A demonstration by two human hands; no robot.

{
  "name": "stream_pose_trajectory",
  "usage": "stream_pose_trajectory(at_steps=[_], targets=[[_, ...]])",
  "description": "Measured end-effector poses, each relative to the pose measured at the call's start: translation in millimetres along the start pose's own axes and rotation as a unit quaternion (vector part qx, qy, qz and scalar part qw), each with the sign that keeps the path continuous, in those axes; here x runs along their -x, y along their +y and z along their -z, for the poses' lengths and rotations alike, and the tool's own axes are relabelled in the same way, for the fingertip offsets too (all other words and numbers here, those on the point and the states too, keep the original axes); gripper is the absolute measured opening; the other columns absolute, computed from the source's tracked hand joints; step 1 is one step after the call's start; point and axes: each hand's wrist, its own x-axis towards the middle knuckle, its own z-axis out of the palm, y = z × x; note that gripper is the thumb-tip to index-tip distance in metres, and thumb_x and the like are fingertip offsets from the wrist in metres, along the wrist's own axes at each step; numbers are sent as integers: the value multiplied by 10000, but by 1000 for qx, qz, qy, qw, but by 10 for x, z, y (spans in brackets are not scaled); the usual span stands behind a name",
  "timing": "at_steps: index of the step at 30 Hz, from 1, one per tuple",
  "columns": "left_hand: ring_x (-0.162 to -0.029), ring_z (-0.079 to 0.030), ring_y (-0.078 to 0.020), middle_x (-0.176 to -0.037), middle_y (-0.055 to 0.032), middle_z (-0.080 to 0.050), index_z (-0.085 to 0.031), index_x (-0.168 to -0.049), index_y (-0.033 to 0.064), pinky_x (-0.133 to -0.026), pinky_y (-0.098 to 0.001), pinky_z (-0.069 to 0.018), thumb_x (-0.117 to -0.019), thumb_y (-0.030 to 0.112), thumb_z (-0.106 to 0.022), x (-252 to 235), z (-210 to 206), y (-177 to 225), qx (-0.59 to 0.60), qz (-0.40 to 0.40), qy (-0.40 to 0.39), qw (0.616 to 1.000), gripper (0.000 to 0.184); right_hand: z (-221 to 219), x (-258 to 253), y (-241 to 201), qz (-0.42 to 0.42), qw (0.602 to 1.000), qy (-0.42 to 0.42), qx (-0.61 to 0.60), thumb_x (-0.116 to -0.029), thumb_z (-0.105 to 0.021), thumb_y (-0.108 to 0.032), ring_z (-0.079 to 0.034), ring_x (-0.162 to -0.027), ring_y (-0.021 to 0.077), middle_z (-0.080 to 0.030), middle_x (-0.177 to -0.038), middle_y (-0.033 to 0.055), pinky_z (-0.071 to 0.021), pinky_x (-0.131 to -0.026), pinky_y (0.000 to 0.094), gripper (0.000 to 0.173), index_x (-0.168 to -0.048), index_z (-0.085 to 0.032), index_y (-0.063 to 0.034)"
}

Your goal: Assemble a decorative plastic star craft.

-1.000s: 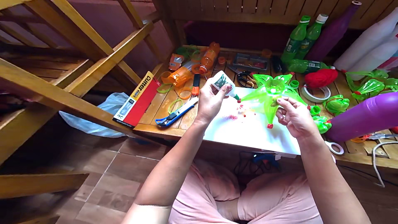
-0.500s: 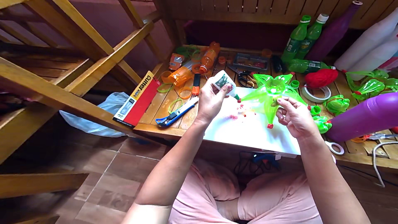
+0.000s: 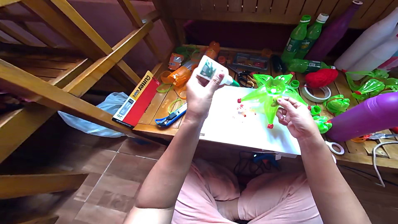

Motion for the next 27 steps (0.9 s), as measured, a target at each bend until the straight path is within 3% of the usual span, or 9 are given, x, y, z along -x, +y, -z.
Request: stream_pose_trajectory(at_steps=[3,6,12,27], targets=[[-961,-732,-138,-1054,-11,-708,-462,-1277,8,-898,-352,-634,-941,37,-710,13,16,32,3,-88,18,996,419,2,-4,4,3,1000,-1,-5,-1085,-486,-116,-425,-463,-31,-688,-850,-22,-353,-416,109,177,-1047,-656,-85],[-947,-727,-124,-1061,-49,-711,-505,-1293,-41,-871,-327,-629,-933,39,-719,29,34,-160,-44,-45,-31,998,427,-10,6,3,2,1000,-1,-6,-1086,-486,-122,-432,-462,-30,-693,-852,-20,-359,-414,111,179,-1047,-658,-88],[-933,-734,-124,-1064,-57,-720,-547,-1259,-16,-840,-312,-634,-936,32,-717,33,39,-320,-52,47,-52,996,368,-14,17,-15,6,1000,-2,-7,-1086,-486,-121,-418,-455,-26,-687,-847,-16,-351,-410,113,182,-1048,-659,-79],[-924,-733,-123,-1059,-59,-718,-555,-1256,-13,-828,-303,-632,-942,43,-713,0,41,-356,-53,63,-48,995,356,-15,32,-42,5,1000,-9,1,-1090,-471,-120,-414,-462,-27,-688,-867,-19,-351,-422,113,186,-1063,-650,-80]])
